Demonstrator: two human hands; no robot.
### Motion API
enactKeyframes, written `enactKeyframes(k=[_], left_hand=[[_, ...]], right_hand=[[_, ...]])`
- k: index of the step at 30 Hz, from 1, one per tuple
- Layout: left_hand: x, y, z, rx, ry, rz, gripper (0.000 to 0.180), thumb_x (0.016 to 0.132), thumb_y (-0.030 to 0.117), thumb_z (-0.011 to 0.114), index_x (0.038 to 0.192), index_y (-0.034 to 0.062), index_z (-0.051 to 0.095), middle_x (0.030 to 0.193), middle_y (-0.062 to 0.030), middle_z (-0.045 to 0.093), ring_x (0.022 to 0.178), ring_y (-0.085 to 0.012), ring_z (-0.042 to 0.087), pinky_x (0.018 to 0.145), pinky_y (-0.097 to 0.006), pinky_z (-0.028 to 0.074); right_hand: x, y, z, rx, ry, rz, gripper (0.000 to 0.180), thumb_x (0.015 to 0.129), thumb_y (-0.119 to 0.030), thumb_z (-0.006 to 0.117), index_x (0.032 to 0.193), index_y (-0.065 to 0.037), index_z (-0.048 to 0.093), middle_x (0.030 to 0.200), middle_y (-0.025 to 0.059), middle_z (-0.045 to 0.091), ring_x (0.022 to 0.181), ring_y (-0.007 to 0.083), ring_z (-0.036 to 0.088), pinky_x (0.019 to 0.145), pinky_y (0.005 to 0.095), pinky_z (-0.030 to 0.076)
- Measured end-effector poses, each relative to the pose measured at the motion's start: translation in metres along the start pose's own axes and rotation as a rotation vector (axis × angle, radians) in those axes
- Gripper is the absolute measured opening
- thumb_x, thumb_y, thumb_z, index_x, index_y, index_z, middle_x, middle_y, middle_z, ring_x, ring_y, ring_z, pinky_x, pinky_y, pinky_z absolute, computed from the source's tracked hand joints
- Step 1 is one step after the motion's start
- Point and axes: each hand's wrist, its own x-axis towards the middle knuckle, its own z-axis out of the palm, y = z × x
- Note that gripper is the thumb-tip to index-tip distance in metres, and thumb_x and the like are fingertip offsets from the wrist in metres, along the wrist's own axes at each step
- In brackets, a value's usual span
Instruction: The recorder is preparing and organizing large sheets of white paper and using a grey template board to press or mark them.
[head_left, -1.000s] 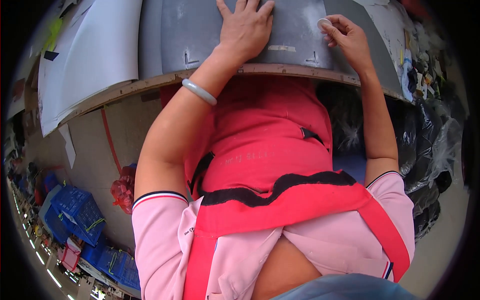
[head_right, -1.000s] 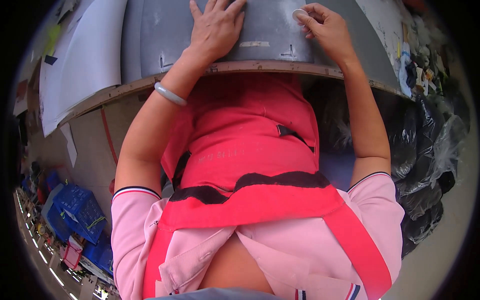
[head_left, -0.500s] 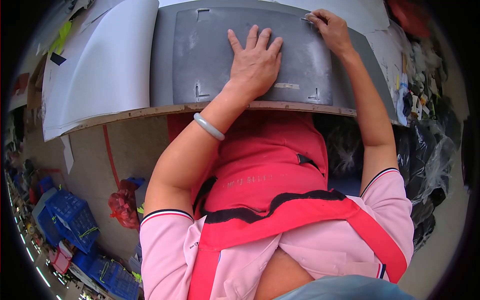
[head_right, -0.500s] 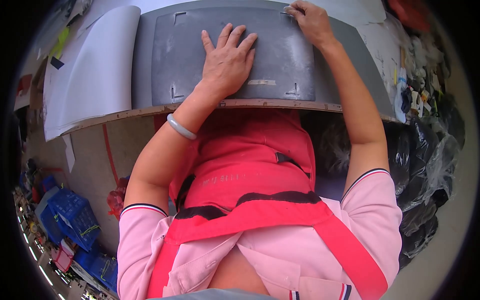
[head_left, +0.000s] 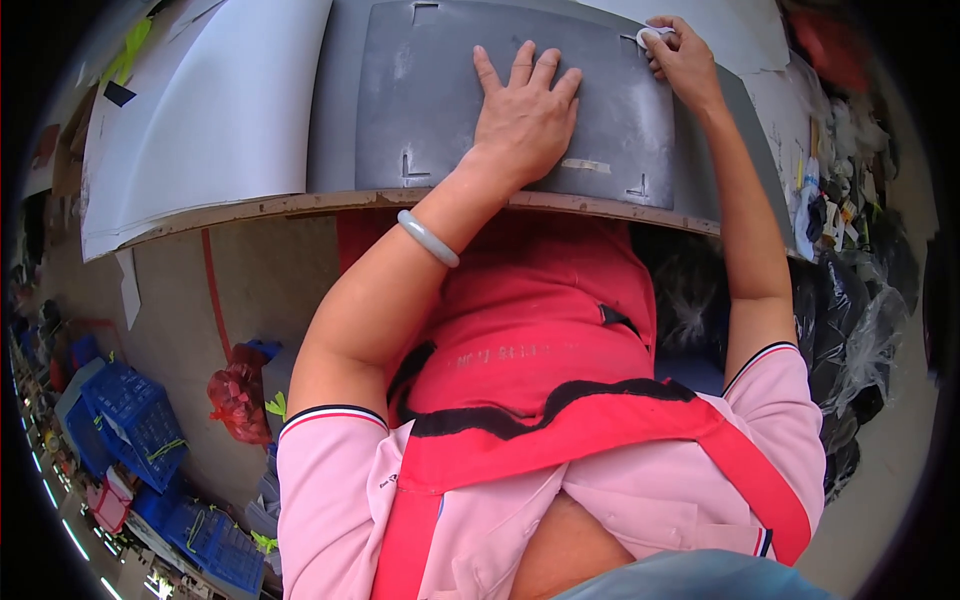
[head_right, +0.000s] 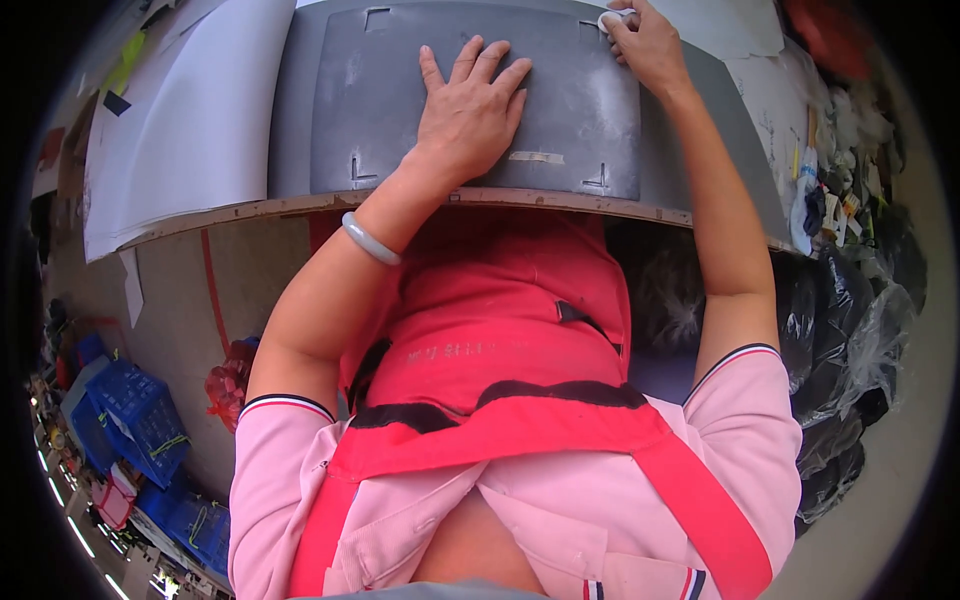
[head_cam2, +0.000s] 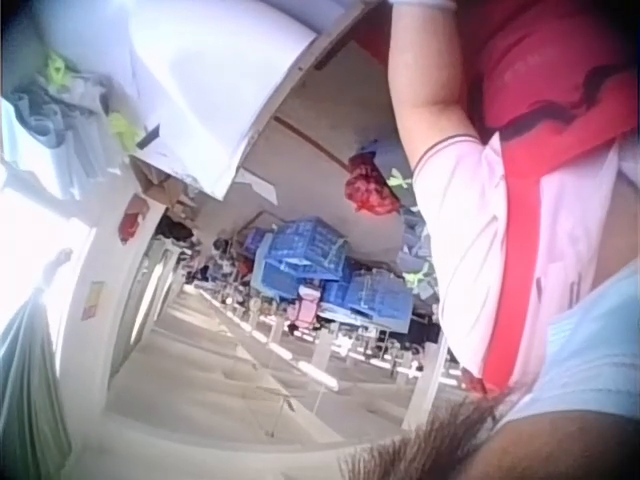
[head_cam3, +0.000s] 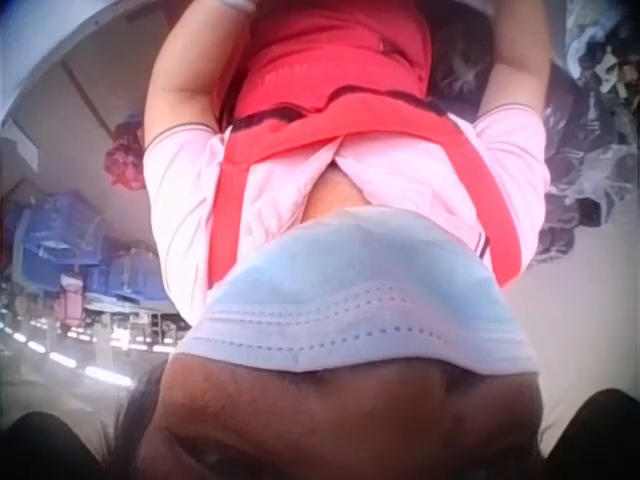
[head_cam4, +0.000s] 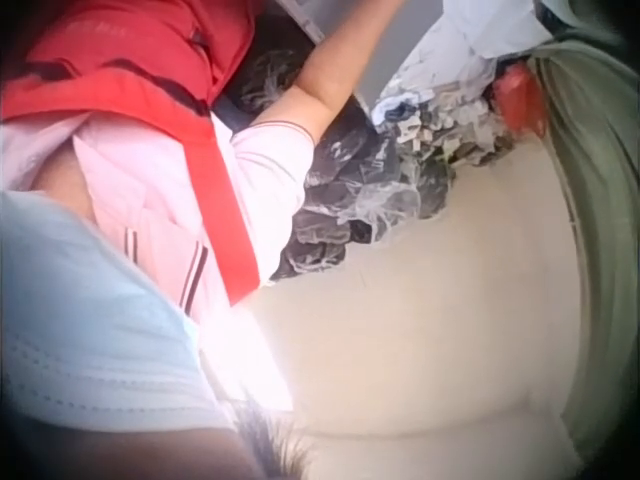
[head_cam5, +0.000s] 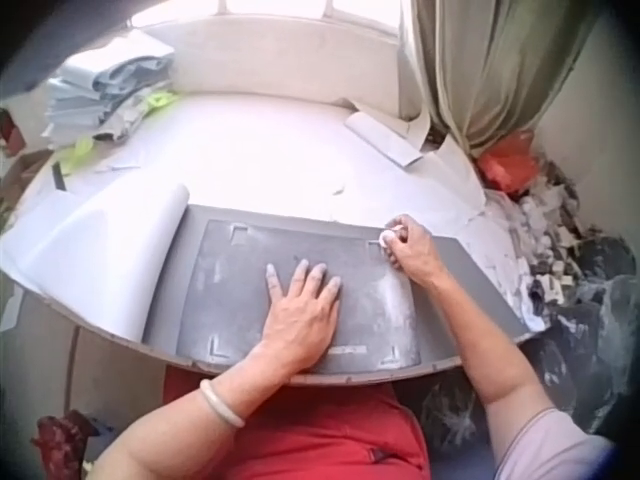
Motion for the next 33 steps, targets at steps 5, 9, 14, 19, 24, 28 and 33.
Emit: enactKeyframes(k=[5,9,14,19,24,28,33], left_hand=[[-0.001,0.0,0.0,0.007,-0.003,-0.012,0.037,0.098,0.029,0.054,0.133,0.0175,0.059,0.142,-0.0099,0.051,0.14,-0.033,0.039,0.109,-0.076,0.018],[0.0,0.002,0.002,0.03,0.0,-0.021,0.037,0.099,0.031,0.053,0.133,0.0177,0.058,0.143,-0.0101,0.051,0.141,-0.033,0.038,0.108,-0.077,0.018],[-0.001,0.002,0.003,0.014,0.0,-0.022,0.037,0.099,0.031,0.052,0.132,0.0164,0.059,0.144,-0.0107,0.049,0.141,-0.0345,0.038,0.108,-0.077,0.016],[0.0,0.0,0.003,-0.038,-0.05,-0.034,0.039,0.097,0.031,0.053,0.131,0.0136,0.059,0.143,-0.013,0.046,0.141,-0.0343,0.035,0.108,-0.079,0.015],[0.0,0.0,0.004,-0.077,-0.012,-0.013,0.04,0.097,0.029,0.053,0.128,0.0066,0.06,0.142,-0.0176,0.043,0.14,-0.0387,0.032,0.106,-0.081,0.015],[0.0,0.0,0.004,-0.064,-0.011,-0.021,0.04,0.097,0.028,0.052,0.129,0.0061,0.06,0.142,-0.0179,0.044,0.14,-0.0393,0.034,0.105,-0.082,0.016],[-0.001,0.0,0.006,-0.062,0.037,0.004,0.039,0.096,0.026,0.051,0.128,0.0069,0.061,0.141,-0.015,0.047,0.138,-0.0394,0.037,0.104,-0.082,0.017]], right_hand=[[0.007,-0.015,0.003,-0.192,0.017,-0.02,0.019,0.091,-0.018,0.066,0.103,-0.005,0.065,0.078,-0.0015,0.064,0.063,0.0074,0.058,0.057,0.0224,0.049],[0.026,-0.019,-0.009,-0.303,-0.339,0.061,0.024,0.093,-0.021,0.068,0.11,-0.004,0.069,0.078,0.0029,0.068,0.066,0.0101,0.062,0.056,0.025,0.05],[0.019,-0.053,0.03,0.09,-0.144,-0.113,0.027,0.096,-0.025,0.067,0.114,-0.005,0.069,0.082,0.0006,0.068,0.068,0.0062,0.06,0.061,0.0225,0.052],[0.018,-0.11,0.106,-0.038,-0.186,-0.435,0.026,0.096,-0.029,0.069,0.106,-0.006,0.073,0.087,0.0033,0.072,0.076,0.0115,0.065,0.071,0.0256,0.053],[0.044,-0.137,0.145,-0.186,-0.192,-0.62,0.024,0.095,-0.028,0.068,0.104,-0.006,0.073,0.088,0.0085,0.074,0.076,0.0178,0.067,0.073,0.0298,0.053],[0.053,-0.147,0.161,-0.239,-0.22,-0.649,0.024,0.095,-0.027,0.068,0.103,-0.005,0.073,0.083,0.0086,0.072,0.073,0.0163,0.066,0.071,0.0316,0.053],[0.053,-0.163,0.174,-0.39,-0.187,-0.668,0.02,0.085,-0.019,0.069,0.085,0.001,0.071,0.078,0.0244,0.066,0.076,0.0395,0.065,0.074,0.0453,0.052]])
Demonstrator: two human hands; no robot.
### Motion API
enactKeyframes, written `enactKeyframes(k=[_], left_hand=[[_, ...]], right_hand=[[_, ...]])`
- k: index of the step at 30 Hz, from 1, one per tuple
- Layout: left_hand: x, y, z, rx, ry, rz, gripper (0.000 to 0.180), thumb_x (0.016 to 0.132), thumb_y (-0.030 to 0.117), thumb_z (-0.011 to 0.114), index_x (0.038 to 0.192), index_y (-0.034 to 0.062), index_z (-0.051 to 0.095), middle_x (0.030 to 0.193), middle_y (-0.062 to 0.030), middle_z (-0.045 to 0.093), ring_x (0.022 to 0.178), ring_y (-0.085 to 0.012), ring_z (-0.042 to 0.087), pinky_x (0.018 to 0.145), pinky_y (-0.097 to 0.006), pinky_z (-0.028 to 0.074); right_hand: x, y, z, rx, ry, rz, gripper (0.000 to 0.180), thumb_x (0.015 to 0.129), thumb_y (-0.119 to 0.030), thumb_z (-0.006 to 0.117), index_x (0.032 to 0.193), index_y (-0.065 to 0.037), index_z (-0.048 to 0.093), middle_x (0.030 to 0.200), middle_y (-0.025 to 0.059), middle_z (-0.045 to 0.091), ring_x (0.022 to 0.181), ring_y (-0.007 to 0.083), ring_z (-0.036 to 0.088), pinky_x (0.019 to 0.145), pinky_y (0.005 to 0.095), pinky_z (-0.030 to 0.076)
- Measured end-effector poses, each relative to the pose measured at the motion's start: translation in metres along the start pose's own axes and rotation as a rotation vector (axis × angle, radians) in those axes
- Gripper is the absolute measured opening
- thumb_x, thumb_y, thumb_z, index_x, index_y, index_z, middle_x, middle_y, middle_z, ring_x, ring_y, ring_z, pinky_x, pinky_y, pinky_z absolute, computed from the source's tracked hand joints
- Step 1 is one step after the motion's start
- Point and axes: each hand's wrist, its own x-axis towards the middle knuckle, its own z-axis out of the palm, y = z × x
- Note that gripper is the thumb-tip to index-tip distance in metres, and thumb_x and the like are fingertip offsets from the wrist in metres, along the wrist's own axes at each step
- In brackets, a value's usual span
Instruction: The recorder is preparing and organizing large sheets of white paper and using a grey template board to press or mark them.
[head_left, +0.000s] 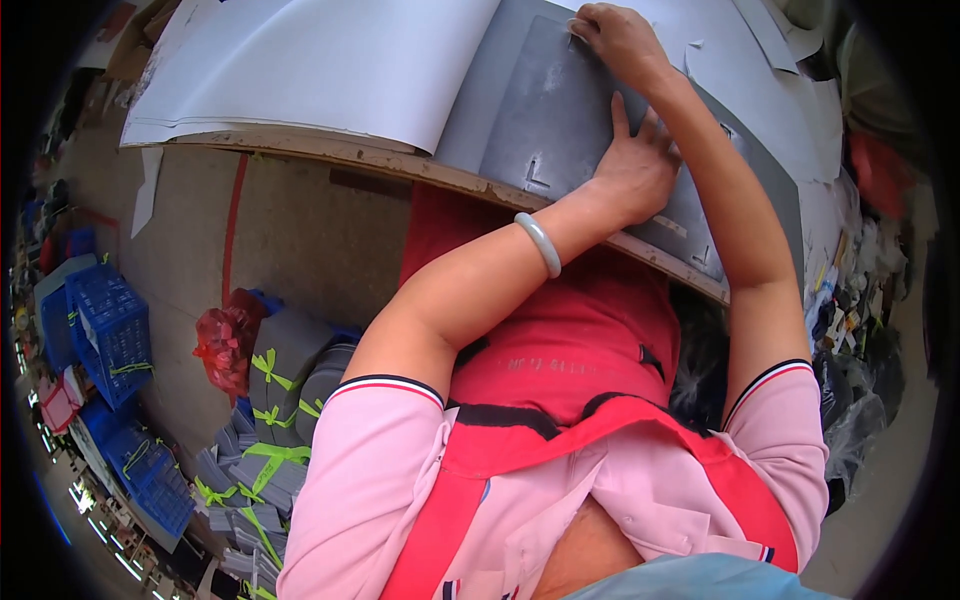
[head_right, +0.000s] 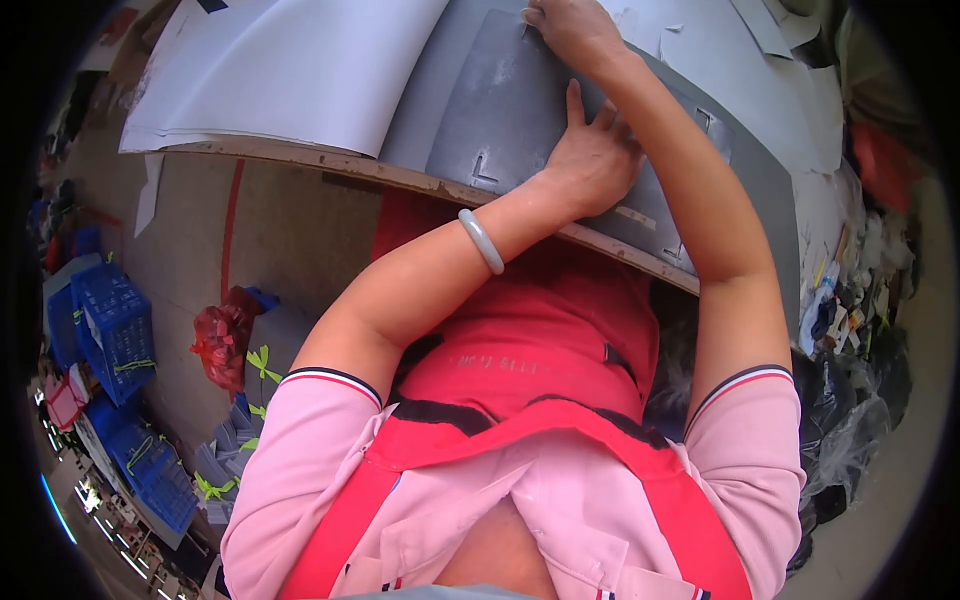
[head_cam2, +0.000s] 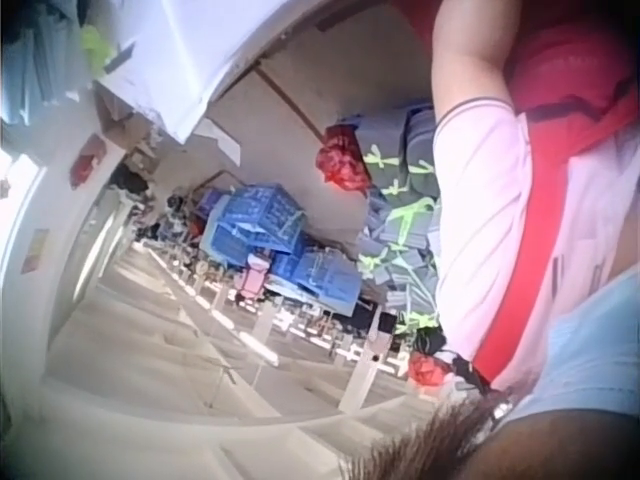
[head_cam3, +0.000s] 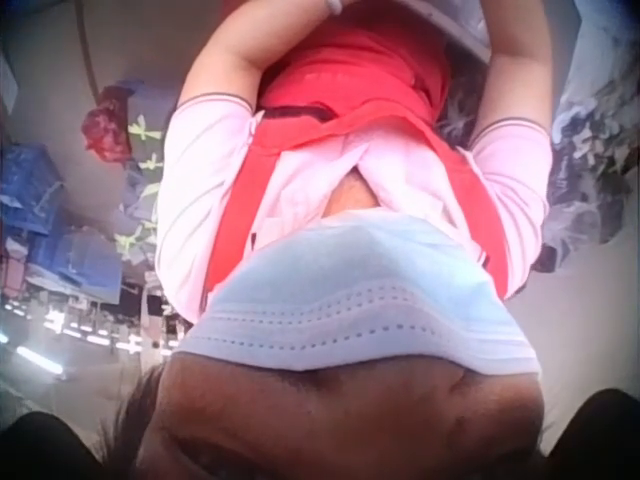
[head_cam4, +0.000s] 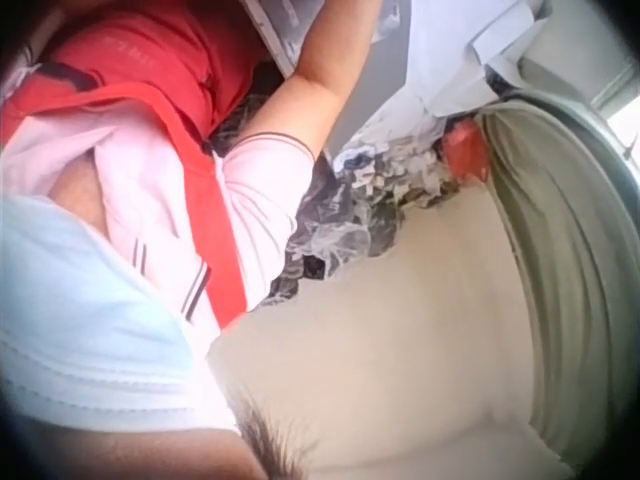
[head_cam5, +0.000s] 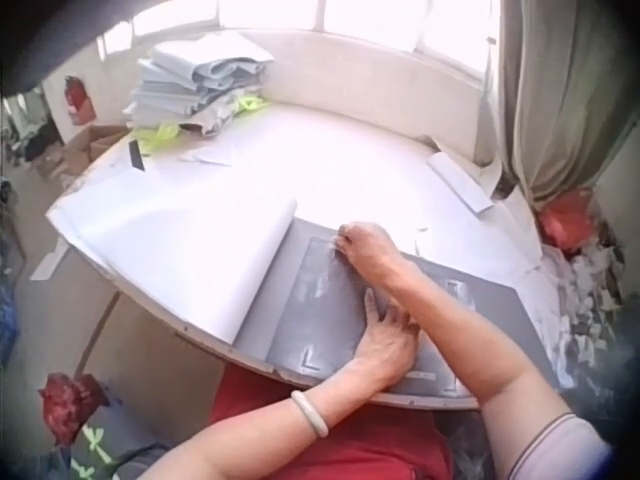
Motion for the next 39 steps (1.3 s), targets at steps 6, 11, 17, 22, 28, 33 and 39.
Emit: enactKeyframes(k=[6,11,17,22,28,33,39], left_hand=[[0.0,0.0,0.006,-0.012,0.105,-0.011,0.036,0.095,0.026,0.052,0.124,0.0084,0.065,0.138,-0.0139,0.051,0.137,-0.0378,0.039,0.104,-0.082,0.017],[0.001,-0.003,-0.002,-0.013,0.01,-0.03,0.04,0.096,0.027,0.051,0.129,0.0085,0.061,0.138,-0.0142,0.052,0.139,-0.0372,0.037,0.106,-0.081,0.016],[0.004,0.007,-0.003,0.054,-0.048,0.017,0.047,0.098,0.029,0.048,0.139,0.007,0.055,0.142,-0.0164,0.051,0.138,-0.0373,0.038,0.106,-0.08,0.016],[-0.002,0.001,-0.003,-0.027,-0.06,-0.017,0.045,0.098,0.029,0.047,0.136,0.0058,0.056,0.14,-0.0184,0.053,0.136,-0.0372,0.041,0.107,-0.078,0.018],[-0.007,-0.007,0.016,-0.598,0.094,-0.226,0.039,0.095,0.028,0.049,0.126,0.0063,0.06,0.141,-0.0165,0.053,0.134,-0.0386,0.046,0.11,-0.076,0.017],[-0.01,-0.008,0.016,-0.02,0.134,0.049,0.039,0.095,0.029,0.049,0.128,0.0102,0.06,0.142,-0.0157,0.052,0.14,-0.0384,0.041,0.111,-0.076,0.014],[-0.002,-0.007,0.01,0.041,-0.064,0.034,0.05,0.093,0.038,0.049,0.133,0.0112,0.059,0.149,-0.0188,0.047,0.145,-0.0399,0.036,0.108,-0.081,0.01]], right_hand=[[0.003,-0.007,-0.022,-0.001,-0.104,0.114,0.02,0.09,-0.021,0.068,0.092,0.0,0.07,0.076,0.0144,0.068,0.069,0.0248,0.066,0.069,0.0374,0.054],[-0.014,-0.009,-0.018,1.234,-0.119,0.018,0.015,0.09,-0.015,0.065,0.087,-0.001,0.067,0.073,0.0122,0.068,0.067,0.0217,0.068,0.067,0.0357,0.056],[-0.004,0.009,-0.007,0.459,-0.098,0.395,0.021,0.091,-0.022,0.069,0.099,-0.002,0.067,0.076,0.0044,0.066,0.065,0.0099,0.062,0.062,0.026,0.054],[-0.05,-0.034,-0.025,0.658,-0.159,0.451,0.015,0.092,-0.017,0.067,0.099,-0.004,0.064,0.076,0.0023,0.064,0.063,0.0068,0.059,0.055,0.0212,0.051],[-0.102,-0.097,-0.048,0.691,-0.485,0.35,0.014,0.094,-0.016,0.065,0.098,-0.003,0.061,0.069,0.0029,0.061,0.051,0.0052,0.052,0.045,0.0202,0.043],[-0.108,-0.109,-0.038,0.611,-0.52,0.317,0.013,0.088,-0.011,0.062,0.092,0.001,0.062,0.066,0.0054,0.064,0.052,0.0095,0.056,0.049,0.0254,0.046],[-0.106,-0.125,-0.037,0.441,-0.573,0.196,0.014,0.087,-0.012,0.061,0.088,0.002,0.061,0.066,0.0094,0.065,0.055,0.0151,0.061,0.052,0.0295,0.049]])
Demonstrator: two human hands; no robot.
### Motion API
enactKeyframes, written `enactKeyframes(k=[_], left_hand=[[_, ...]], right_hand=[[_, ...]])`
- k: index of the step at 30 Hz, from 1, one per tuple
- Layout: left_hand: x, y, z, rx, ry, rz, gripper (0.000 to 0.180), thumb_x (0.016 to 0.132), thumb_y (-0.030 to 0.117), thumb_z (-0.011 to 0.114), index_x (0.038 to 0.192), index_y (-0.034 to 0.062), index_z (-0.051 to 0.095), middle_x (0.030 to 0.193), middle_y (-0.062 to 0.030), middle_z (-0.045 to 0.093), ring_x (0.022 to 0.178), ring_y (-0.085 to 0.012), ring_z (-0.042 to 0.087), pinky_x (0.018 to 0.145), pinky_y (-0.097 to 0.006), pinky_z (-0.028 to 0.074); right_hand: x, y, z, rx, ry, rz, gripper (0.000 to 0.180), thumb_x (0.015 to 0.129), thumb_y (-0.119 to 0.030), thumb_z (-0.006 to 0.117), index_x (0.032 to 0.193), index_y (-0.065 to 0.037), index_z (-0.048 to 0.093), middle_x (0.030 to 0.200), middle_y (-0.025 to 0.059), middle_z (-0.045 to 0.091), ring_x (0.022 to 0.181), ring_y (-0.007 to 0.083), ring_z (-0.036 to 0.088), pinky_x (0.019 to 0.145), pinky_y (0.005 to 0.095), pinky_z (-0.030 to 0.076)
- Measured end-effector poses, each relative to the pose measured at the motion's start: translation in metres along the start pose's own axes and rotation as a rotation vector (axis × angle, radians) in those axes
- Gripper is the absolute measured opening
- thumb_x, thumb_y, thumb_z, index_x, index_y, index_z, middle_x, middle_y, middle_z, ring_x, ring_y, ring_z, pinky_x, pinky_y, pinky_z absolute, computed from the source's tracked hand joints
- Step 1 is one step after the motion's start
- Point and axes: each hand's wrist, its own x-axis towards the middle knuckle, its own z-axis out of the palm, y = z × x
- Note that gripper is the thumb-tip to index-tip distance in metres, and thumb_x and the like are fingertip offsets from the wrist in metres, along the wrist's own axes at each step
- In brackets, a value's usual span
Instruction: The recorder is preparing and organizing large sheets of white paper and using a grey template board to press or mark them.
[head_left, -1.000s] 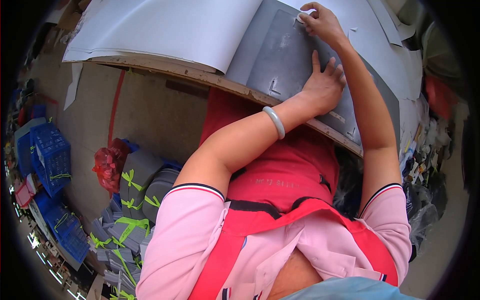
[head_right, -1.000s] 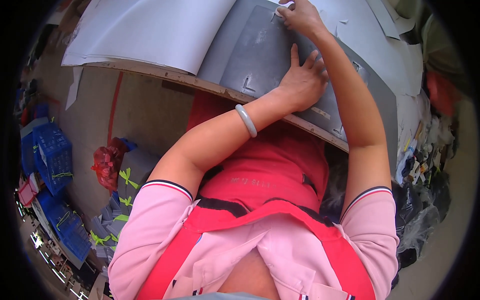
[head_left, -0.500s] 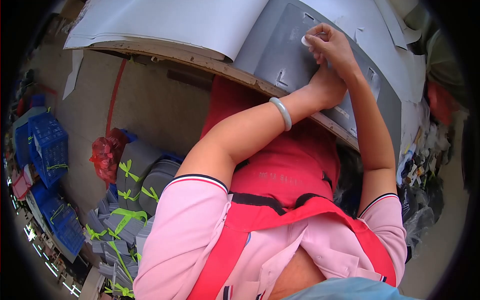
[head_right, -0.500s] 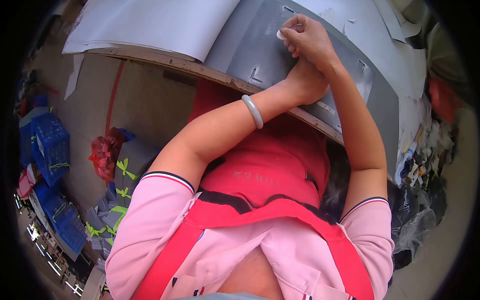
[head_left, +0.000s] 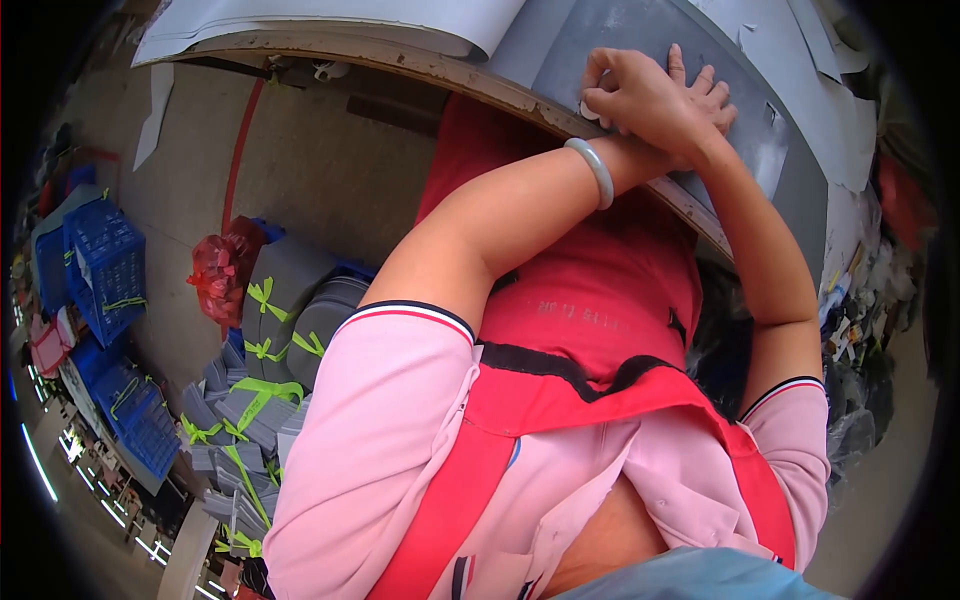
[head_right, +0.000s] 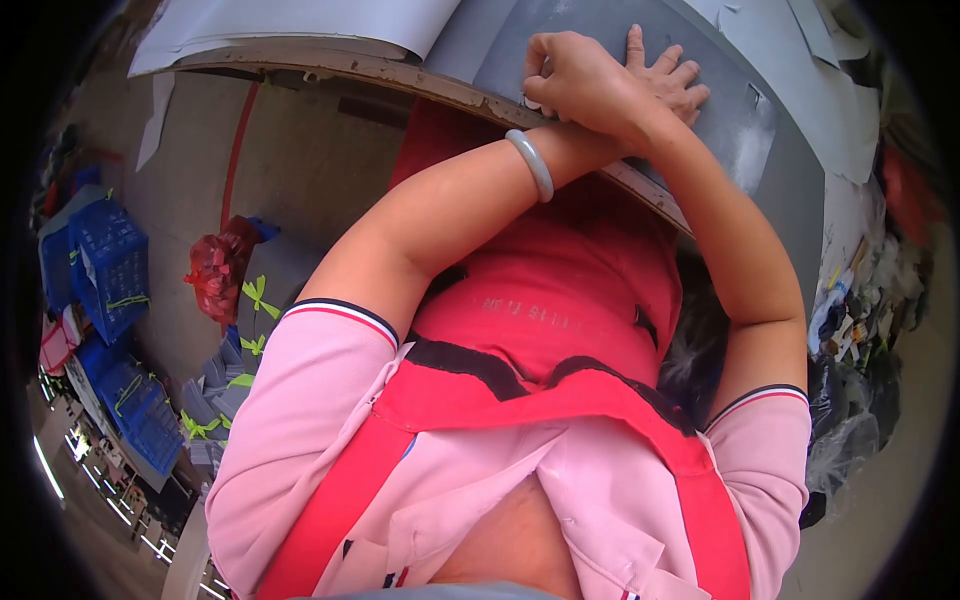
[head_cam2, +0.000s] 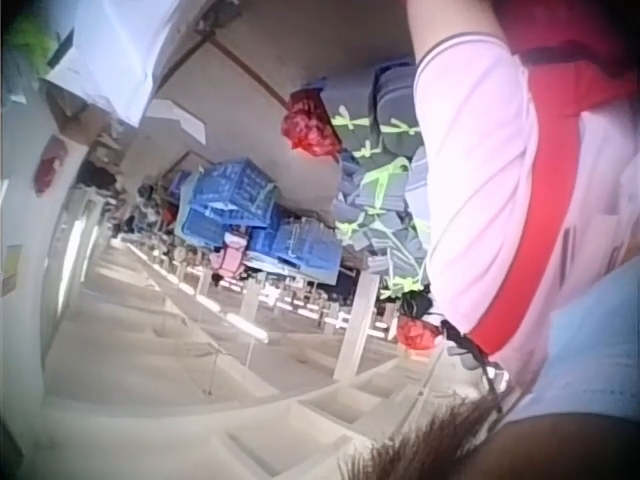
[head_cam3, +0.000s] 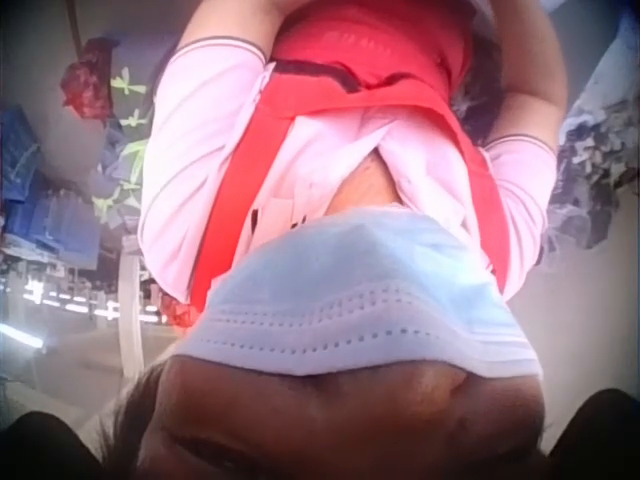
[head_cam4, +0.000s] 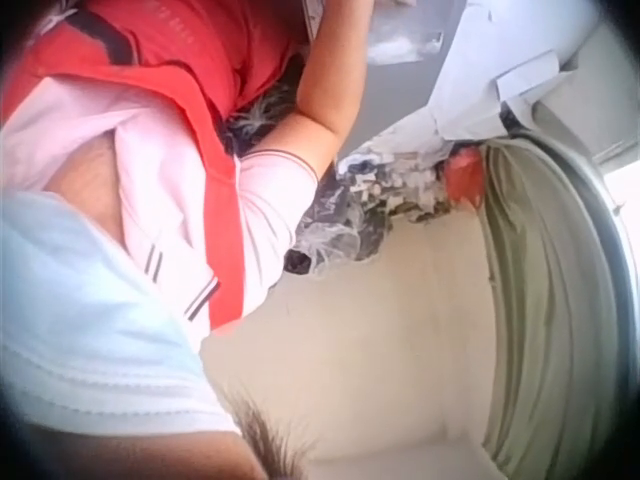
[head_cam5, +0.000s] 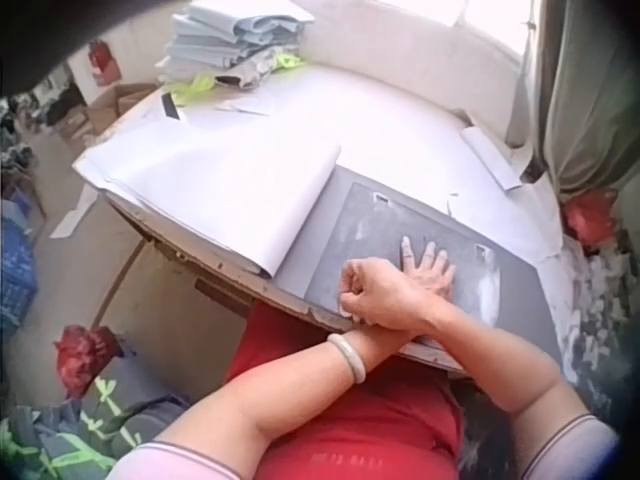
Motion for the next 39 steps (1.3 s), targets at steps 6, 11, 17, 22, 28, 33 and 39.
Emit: enactKeyframes(k=[6,11,17,22,28,33,39], left_hand=[[-0.003,0.003,0.003,0.019,0.056,-0.016,0.039,0.096,0.035,0.05,0.128,0.0148,0.062,0.146,-0.0116,0.05,0.145,-0.0353,0.034,0.108,-0.08,0.014],[0.002,0.003,0.002,0.033,0.031,-0.04,0.038,0.096,0.034,0.054,0.127,0.0148,0.062,0.144,-0.0108,0.051,0.144,-0.0345,0.036,0.108,-0.08,0.015],[0.002,-0.001,0.002,-0.014,0.033,-0.038,0.039,0.096,0.035,0.052,0.127,0.0137,0.064,0.143,-0.0132,0.051,0.143,-0.0366,0.037,0.106,-0.082,0.014],[0.0,-0.002,0.011,-0.067,0.073,-0.004,0.043,0.096,0.038,0.048,0.128,0.0142,0.062,0.143,-0.016,0.051,0.142,-0.0387,0.038,0.107,-0.081,0.012],[0.009,0.005,0.005,-0.128,0.023,-0.033,0.038,0.097,0.027,0.048,0.126,0.0084,0.064,0.132,-0.0157,0.057,0.138,-0.0392,0.041,0.11,-0.079,0.009],[0.002,0.003,-0.006,-0.091,0.097,-0.057,0.032,0.096,0.024,0.05,0.116,0.0082,0.069,0.128,-0.0151,0.059,0.134,-0.0383,0.044,0.109,-0.075,0.016],[0.001,0.004,-0.044,-0.148,-0.057,-0.08,0.034,0.094,0.026,0.056,0.121,0.0056,0.061,0.135,-0.0173,0.055,0.135,-0.0352,0.045,0.112,-0.071,0.021]], right_hand=[[-0.029,-0.004,-0.005,-0.022,0.132,-0.004,0.023,0.092,-0.026,0.069,0.107,-0.009,0.068,0.088,0.0036,0.074,0.08,0.0173,0.066,0.089,0.029,0.047],[-0.03,0.019,0.013,-0.444,0.318,-0.226,0.022,0.092,-0.031,0.068,0.1,-0.011,0.072,0.09,0.0065,0.074,0.087,0.0267,0.068,0.087,0.036,0.048],[-0.02,0.011,0.013,-0.433,0.224,-0.274,0.023,0.09,-0.031,0.068,0.101,-0.012,0.075,0.092,0.0124,0.073,0.086,0.0312,0.07,0.084,0.0383,0.051],[-0.033,0.019,-0.01,-0.275,0.26,-0.234,0.02,0.092,-0.021,0.068,0.104,-0.006,0.072,0.093,0.0084,0.072,0.086,0.0214,0.066,0.085,0.0313,0.05],[-0.086,0.103,-0.062,0.327,0.629,-0.075,0.021,0.094,-0.021,0.07,0.103,-0.003,0.073,0.089,0.001,0.069,0.085,0.0071,0.06,0.082,0.0228,0.047],[-0.154,0.244,-0.094,-0.013,0.812,0.491,0.023,0.093,-0.024,0.072,0.102,-0.003,0.073,0.088,-0.0001,0.07,0.086,0.0052,0.06,0.081,0.0213,0.047],[-0.149,0.25,-0.097,0.641,0.796,0.412,0.031,0.095,-0.027,0.07,0.114,-0.002,0.069,0.105,0.0025,0.069,0.094,0.011,0.066,0.082,0.0223,0.054]])
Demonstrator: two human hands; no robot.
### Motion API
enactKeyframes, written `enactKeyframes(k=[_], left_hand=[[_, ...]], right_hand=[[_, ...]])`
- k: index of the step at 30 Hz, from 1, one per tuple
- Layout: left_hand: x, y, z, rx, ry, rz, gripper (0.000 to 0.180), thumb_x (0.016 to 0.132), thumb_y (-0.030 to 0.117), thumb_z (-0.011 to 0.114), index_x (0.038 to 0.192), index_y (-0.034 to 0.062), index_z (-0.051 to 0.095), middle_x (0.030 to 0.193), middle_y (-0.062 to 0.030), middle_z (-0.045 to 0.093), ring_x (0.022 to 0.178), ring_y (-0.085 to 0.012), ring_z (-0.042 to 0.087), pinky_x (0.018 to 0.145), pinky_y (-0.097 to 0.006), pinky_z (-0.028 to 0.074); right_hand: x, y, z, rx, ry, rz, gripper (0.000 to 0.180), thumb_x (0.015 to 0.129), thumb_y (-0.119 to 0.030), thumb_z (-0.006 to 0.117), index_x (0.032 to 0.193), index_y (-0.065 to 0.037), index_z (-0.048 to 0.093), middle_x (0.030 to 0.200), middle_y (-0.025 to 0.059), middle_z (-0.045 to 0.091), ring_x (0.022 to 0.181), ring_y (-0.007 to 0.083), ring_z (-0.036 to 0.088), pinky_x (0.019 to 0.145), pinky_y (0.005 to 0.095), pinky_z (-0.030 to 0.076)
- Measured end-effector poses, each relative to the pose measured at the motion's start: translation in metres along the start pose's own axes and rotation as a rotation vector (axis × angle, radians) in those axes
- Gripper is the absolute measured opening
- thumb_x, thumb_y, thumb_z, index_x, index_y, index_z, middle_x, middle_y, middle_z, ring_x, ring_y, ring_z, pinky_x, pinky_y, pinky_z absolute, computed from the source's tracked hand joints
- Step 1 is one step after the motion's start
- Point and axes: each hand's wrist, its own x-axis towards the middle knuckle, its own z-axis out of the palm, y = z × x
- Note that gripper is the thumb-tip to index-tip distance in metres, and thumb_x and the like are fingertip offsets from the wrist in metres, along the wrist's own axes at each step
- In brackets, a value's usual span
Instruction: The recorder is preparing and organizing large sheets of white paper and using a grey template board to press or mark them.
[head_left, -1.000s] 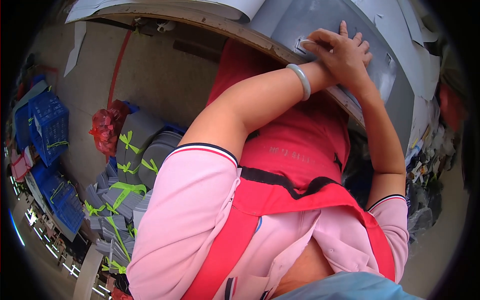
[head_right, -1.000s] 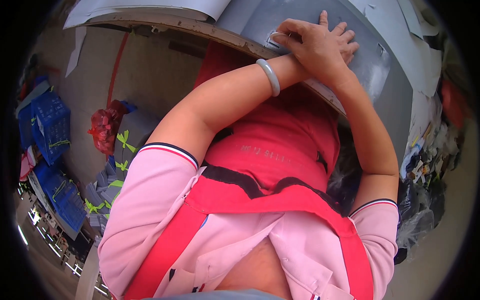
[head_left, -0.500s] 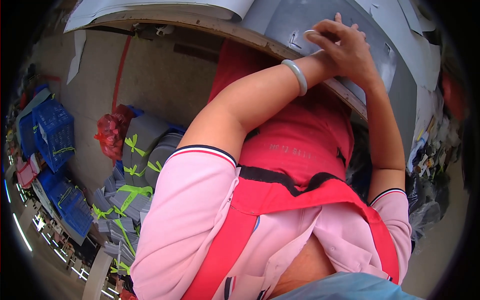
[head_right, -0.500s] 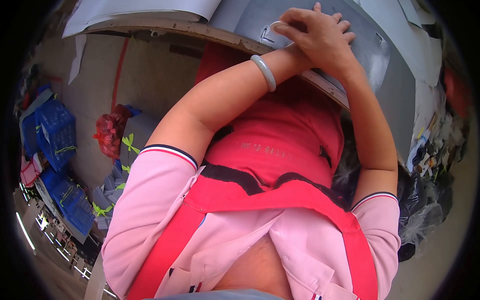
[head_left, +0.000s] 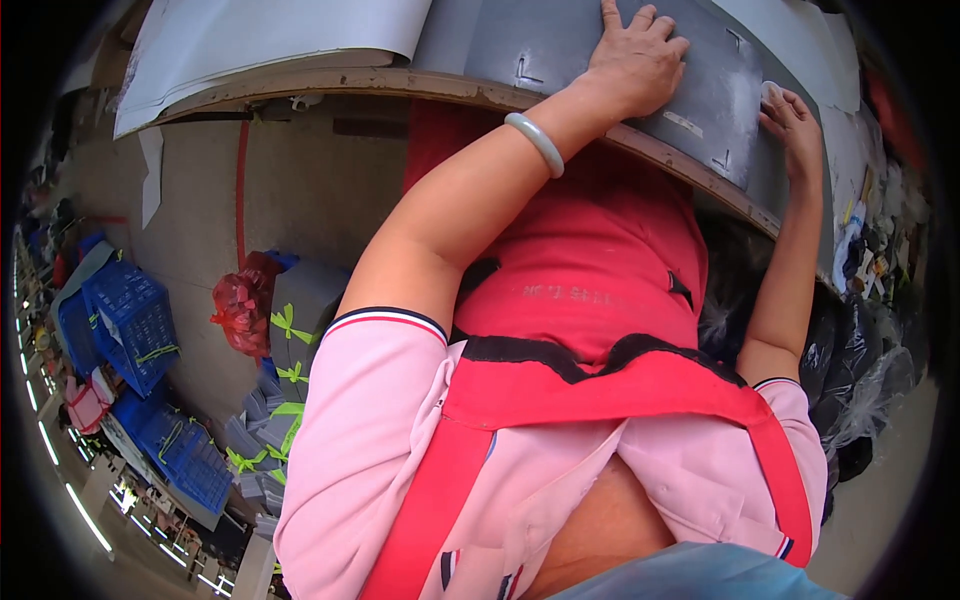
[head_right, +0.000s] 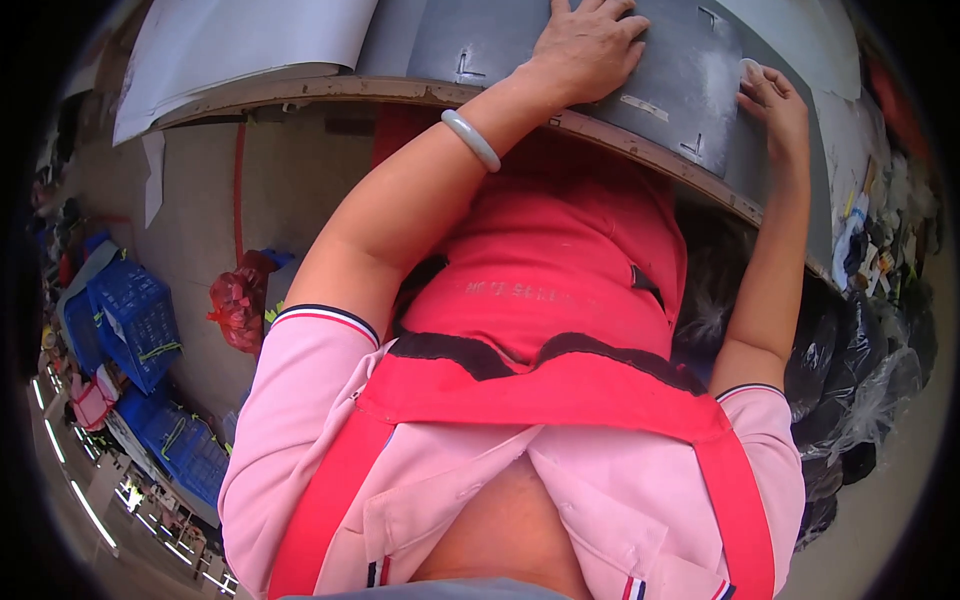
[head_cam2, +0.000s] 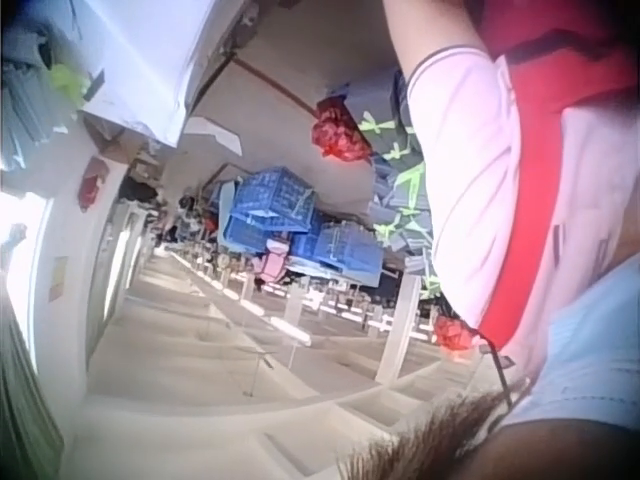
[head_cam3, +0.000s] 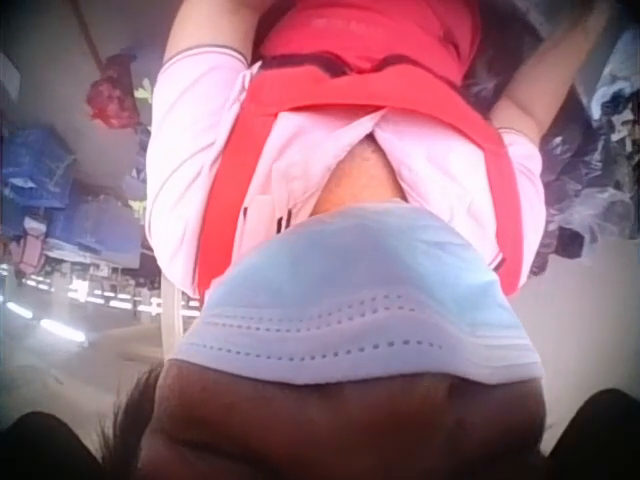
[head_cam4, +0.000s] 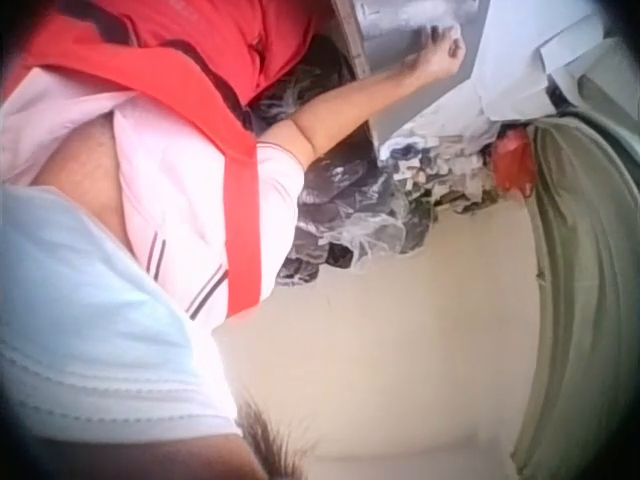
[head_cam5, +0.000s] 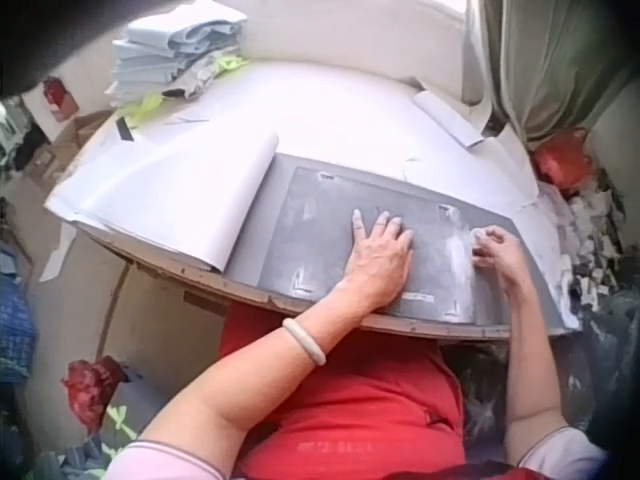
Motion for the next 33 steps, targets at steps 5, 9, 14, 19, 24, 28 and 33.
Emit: enactKeyframes(k=[5,9,14,19,24,28,33], left_hand=[[0.001,0.006,-0.001,0.004,0.011,0.008,0.032,0.095,0.025,0.056,0.119,0.0054,0.062,0.133,-0.0169,0.056,0.135,-0.0354,0.046,0.112,-0.07,0.022],[-0.002,0.005,0.0,-0.019,0.04,0.017,0.032,0.095,0.026,0.055,0.119,0.0054,0.062,0.132,-0.0164,0.057,0.134,-0.0358,0.046,0.112,-0.068,0.024],[-0.002,0.003,0.001,0.003,0.036,0.008,0.031,0.096,0.026,0.054,0.12,0.0067,0.062,0.132,-0.0152,0.056,0.133,-0.0359,0.046,0.111,-0.068,0.028],[0.003,0.007,0.001,-0.097,0.112,0.028,0.03,0.095,0.023,0.056,0.119,0.0062,0.062,0.13,-0.0161,0.056,0.131,-0.0373,0.045,0.111,-0.064,0.029],[-0.016,0.015,-0.016,-0.001,0.265,0.186,0.022,0.093,0.017,0.061,0.11,0.0059,0.067,0.111,-0.0124,0.065,0.111,-0.0303,0.06,0.099,-0.051,0.045],[-0.073,0.049,-0.054,-0.449,-0.028,0.287,0.022,0.088,0.011,0.068,0.11,0.0086,0.069,0.105,-0.0096,0.066,0.094,-0.0317,0.064,0.083,-0.04,0.053],[-0.071,-0.006,-0.045,-0.129,0.025,0.265,0.025,0.084,0.018,0.074,0.108,0.0082,0.071,0.105,-0.0094,0.066,0.096,-0.0319,0.063,0.085,-0.04,0.053]], right_hand=[[0.004,0.012,-0.022,0.148,-0.02,0.08,0.033,0.094,-0.026,0.071,0.117,-0.003,0.066,0.112,0.0047,0.068,0.101,0.0135,0.066,0.085,0.0236,0.056],[-0.006,0.014,-0.014,0.238,-0.059,0.017,0.031,0.094,-0.023,0.072,0.117,-0.003,0.066,0.113,0.006,0.068,0.104,0.0134,0.066,0.092,0.0247,0.053],[-0.011,0.012,0.004,0.505,-0.055,-0.025,0.029,0.095,-0.02,0.07,0.117,-0.002,0.063,0.117,0.007,0.067,0.109,0.0167,0.065,0.099,0.0317,0.051],[0.002,0.018,-0.012,0.527,-0.164,-0.066,0.042,0.095,-0.031,0.07,0.129,-0.008,0.06,0.121,0.0047,0.066,0.101,0.0183,0.066,0.091,0.0332,0.055],[-0.05,-0.032,0.047,0.075,-0.105,-0.156,0.008,0.092,-0.013,0.071,0.093,-0.007,0.067,0.078,-0.0044,0.062,0.07,0.0045,0.058,0.062,0.0161,0.043],[-0.054,-0.029,0.025,0.544,-0.012,-0.374,0.005,0.097,-0.016,0.067,0.094,-0.013,0.067,0.081,-0.0087,0.061,0.074,0.0012,0.057,0.063,0.0177,0.044],[-0.011,0.011,0.012,1.369,-0.414,-0.126,0.018,0.098,-0.022,0.066,0.111,-0.01,0.067,0.097,-0.0021,0.069,0.083,0.009,0.065,0.073,0.0232,0.053]])
